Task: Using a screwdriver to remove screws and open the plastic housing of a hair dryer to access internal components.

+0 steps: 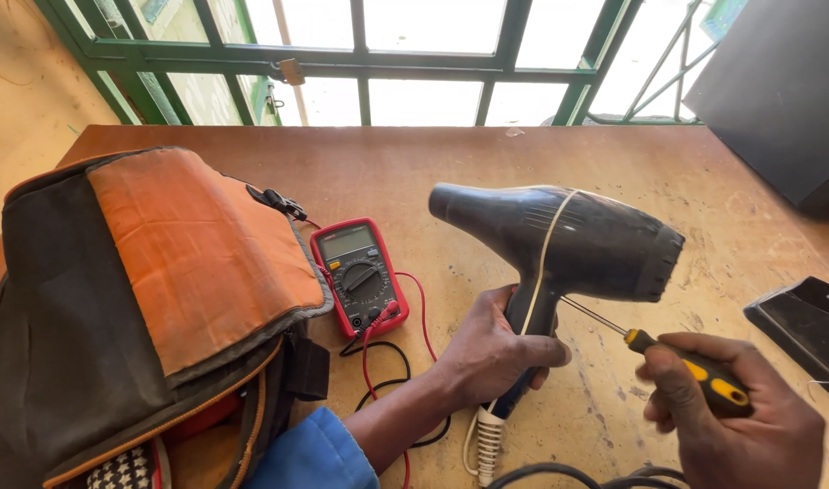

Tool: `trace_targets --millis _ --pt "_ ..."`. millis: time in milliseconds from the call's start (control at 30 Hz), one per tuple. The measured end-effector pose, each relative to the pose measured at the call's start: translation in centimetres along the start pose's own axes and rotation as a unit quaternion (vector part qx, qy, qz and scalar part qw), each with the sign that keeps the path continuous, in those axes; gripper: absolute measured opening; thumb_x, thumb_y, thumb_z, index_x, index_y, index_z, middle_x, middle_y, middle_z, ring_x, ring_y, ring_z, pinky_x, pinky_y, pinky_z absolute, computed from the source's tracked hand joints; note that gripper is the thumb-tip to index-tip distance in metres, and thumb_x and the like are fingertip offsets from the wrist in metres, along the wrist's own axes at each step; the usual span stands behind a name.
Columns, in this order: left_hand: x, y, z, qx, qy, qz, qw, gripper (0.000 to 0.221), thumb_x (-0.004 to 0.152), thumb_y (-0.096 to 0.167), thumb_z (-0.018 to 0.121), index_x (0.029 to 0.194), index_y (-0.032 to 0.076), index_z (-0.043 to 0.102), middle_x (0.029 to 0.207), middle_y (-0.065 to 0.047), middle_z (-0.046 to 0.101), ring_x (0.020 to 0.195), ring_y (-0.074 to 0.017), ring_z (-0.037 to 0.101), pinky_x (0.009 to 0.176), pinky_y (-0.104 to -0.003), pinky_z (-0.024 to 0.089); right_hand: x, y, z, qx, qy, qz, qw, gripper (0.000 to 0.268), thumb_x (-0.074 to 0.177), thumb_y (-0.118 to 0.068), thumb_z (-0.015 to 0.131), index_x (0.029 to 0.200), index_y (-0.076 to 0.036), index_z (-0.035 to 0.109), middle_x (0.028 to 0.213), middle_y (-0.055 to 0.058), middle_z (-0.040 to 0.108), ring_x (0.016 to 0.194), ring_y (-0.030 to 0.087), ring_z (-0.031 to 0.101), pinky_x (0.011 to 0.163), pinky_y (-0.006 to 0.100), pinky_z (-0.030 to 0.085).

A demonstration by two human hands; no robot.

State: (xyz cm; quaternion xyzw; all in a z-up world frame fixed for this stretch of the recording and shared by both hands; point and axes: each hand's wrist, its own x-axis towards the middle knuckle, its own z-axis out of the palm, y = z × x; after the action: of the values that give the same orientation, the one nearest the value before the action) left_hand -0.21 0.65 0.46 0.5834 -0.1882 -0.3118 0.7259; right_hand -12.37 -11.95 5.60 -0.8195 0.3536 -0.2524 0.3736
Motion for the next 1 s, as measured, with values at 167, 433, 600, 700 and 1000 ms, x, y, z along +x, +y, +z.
trace_targets --millis 167,433,600,700,1000 --pt "-0.1 -0.1 0.0 0.0 -0.015 0.011 1.0 0.023 0.071 0.007 0.073 0.085 0.003 0.055 0.055 -0.008 0.059 0.04 -0.0131 0.05 0.041 -0.029 0.042 0.8 1.1 -0.6 -0.01 -0.014 -0.027 0.999 0.027 0.095 -0.018 0.079 0.113 0.002 0.077 0.075 0.02 0.074 0.058 0.028 0.065 0.063 0.038 0.054" --pt "-0.4 0.2 0.0 0.042 -0.013 0.003 0.999 0.019 0.073 0.01 0.07 0.083 0.006 0.055 0.054 -0.006 0.059 0.041 -0.0125 0.049 0.044 -0.03 0.042 4.8 4.8 -1.5 -0.101 -0.047 -0.22 0.969 0.026 0.085 -0.018 0.081 0.109 -0.006 0.08 0.098 0.012 0.08 0.091 0.024 0.077 0.086 0.035 0.06" --pt "-0.1 0.2 0.1 0.031 0.002 0.009 0.999 0.02 0.069 0.008 0.07 0.081 0.005 0.053 0.053 -0.007 0.057 0.041 -0.0121 0.049 0.042 -0.029 0.041 2.8 1.3 -1.4 -0.096 -0.046 -0.116 0.987 0.018 0.095 -0.024 0.079 0.101 -0.007 0.081 0.077 0.013 0.073 0.067 0.023 0.067 0.066 0.034 0.054" --pt "-0.4 0.3 0.0 0.032 0.009 0.002 0.999 0.021 0.069 0.008 0.069 0.082 0.006 0.053 0.054 -0.007 0.057 0.041 -0.0121 0.049 0.041 -0.029 0.041 3.6 1.7 -1.2 -0.059 -0.079 -0.042 0.994 0.03 0.106 -0.027 0.07 0.09 -0.002 0.078 0.062 0.017 0.061 0.058 0.027 0.057 0.06 0.04 0.046" --pt "-0.2 0.3 0.0 0.037 0.008 -0.001 0.999 0.019 0.068 0.007 0.067 0.078 0.005 0.051 0.053 -0.008 0.056 0.04 -0.0137 0.048 0.041 -0.031 0.043 4.8 4.5 -1.3 -0.094 -0.042 -0.323 0.941 0.017 0.097 -0.019 0.073 0.102 -0.003 0.075 0.08 0.008 0.071 0.06 0.018 0.063 0.057 0.031 0.049"
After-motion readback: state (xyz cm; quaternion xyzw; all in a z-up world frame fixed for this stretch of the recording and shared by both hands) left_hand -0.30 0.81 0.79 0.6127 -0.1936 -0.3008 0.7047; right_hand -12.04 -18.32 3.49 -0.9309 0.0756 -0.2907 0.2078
